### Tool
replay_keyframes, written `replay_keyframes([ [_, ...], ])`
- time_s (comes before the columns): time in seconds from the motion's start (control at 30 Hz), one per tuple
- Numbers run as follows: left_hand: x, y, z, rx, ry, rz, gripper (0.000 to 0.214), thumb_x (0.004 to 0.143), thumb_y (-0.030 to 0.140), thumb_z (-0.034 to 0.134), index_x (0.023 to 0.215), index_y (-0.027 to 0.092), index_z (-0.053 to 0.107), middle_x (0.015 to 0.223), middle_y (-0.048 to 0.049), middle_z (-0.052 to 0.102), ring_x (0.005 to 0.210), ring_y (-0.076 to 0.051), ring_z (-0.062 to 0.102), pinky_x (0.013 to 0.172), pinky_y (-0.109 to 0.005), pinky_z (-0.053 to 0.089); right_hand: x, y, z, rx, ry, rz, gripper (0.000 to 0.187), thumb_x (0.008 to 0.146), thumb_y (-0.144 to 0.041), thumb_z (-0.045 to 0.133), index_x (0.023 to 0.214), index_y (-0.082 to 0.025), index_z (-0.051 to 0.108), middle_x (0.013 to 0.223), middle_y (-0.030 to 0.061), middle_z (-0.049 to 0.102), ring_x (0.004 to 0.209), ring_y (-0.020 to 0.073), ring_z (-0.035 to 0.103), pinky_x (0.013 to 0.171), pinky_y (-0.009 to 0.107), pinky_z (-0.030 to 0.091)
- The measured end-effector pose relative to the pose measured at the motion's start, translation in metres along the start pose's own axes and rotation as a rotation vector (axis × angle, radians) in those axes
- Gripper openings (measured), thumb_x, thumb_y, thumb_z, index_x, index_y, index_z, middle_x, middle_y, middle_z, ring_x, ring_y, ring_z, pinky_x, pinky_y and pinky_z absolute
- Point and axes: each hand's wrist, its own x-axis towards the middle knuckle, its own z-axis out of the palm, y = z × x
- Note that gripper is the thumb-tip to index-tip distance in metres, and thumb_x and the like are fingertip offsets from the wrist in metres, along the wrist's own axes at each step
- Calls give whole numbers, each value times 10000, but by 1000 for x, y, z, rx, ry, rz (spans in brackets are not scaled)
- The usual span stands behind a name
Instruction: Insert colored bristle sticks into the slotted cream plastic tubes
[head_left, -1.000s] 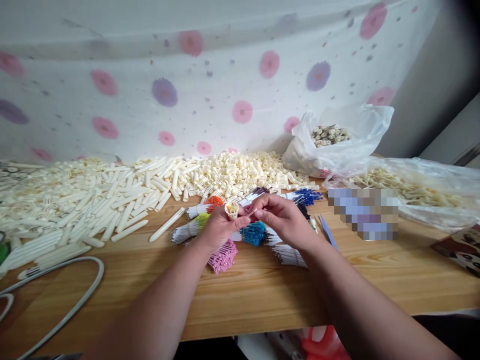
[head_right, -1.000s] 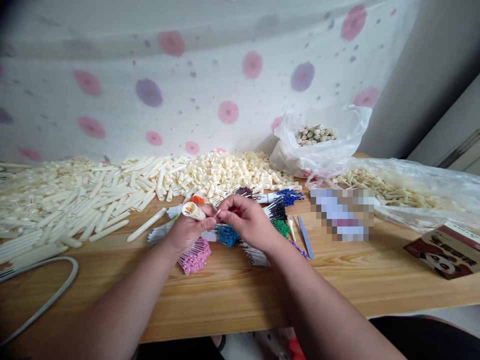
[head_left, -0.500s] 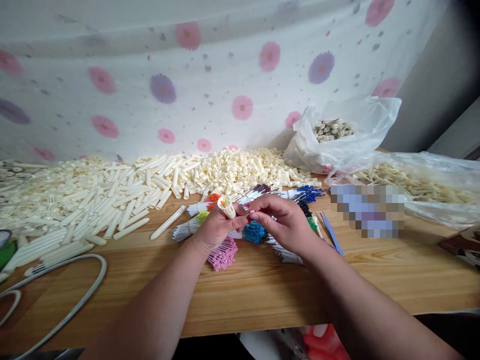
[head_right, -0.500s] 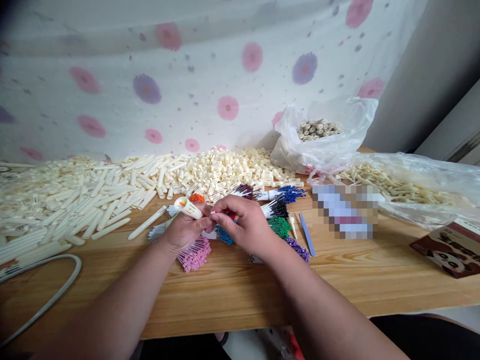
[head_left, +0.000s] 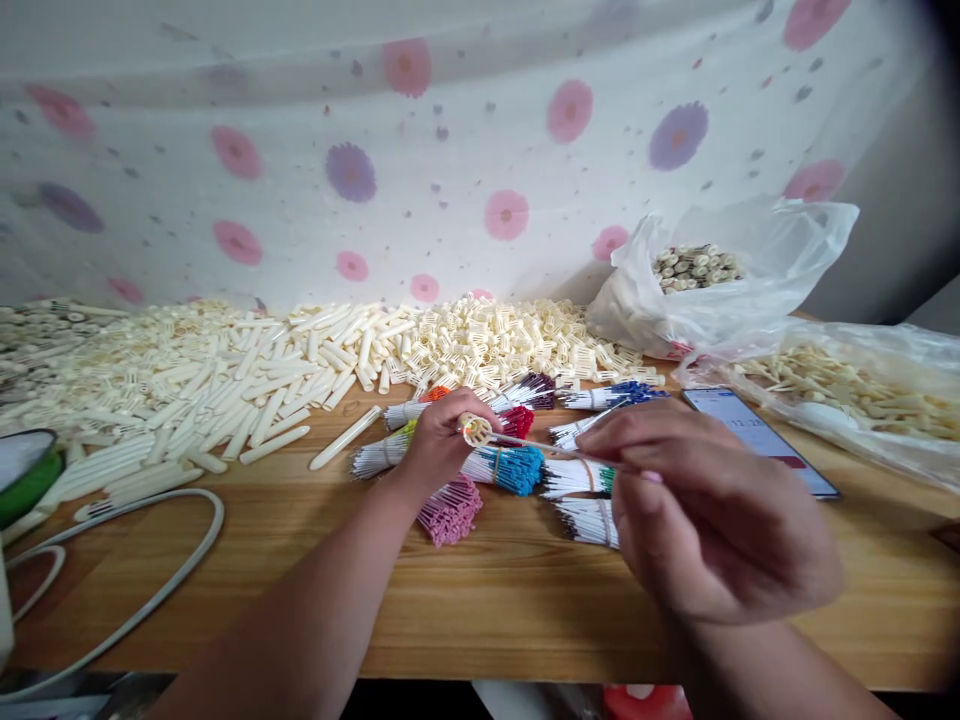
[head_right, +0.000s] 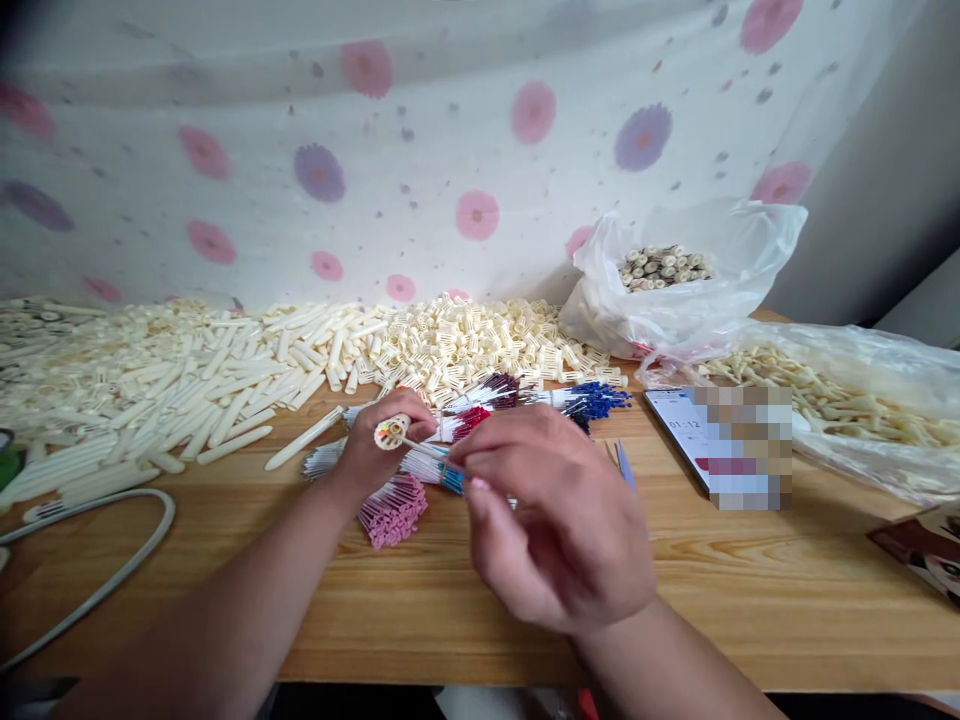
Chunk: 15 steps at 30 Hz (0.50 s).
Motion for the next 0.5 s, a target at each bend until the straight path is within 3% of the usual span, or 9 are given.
replay_keyframes([
  [0.17,-1,-1,-1,29,-57,9,93,813,203,638,728,167,651,713,-5,598,694,-128,539,678,-269,418,3,-3,5,-80,-184,-81,193,801,-52,523,926,-182,593,835,69,682,788,166,654,673,310,559],
  [0.33,-2,-2,1,27,-71,25,64,803,199,650,744,174,650,707,3,583,680,-125,534,644,-262,408,-3,7,22,-13,-69,-107,232,783,-33,553,983,-149,572,863,86,662,834,171,642,691,326,558],
  [0.5,-1,-1,0,100,-72,80,152,802,335,654,809,184,640,743,2,547,717,-135,524,657,-268,410,-10,20,34,-70,-94,-93,209,777,-27,561,949,-143,593,888,85,640,804,161,612,672,312,529],
])
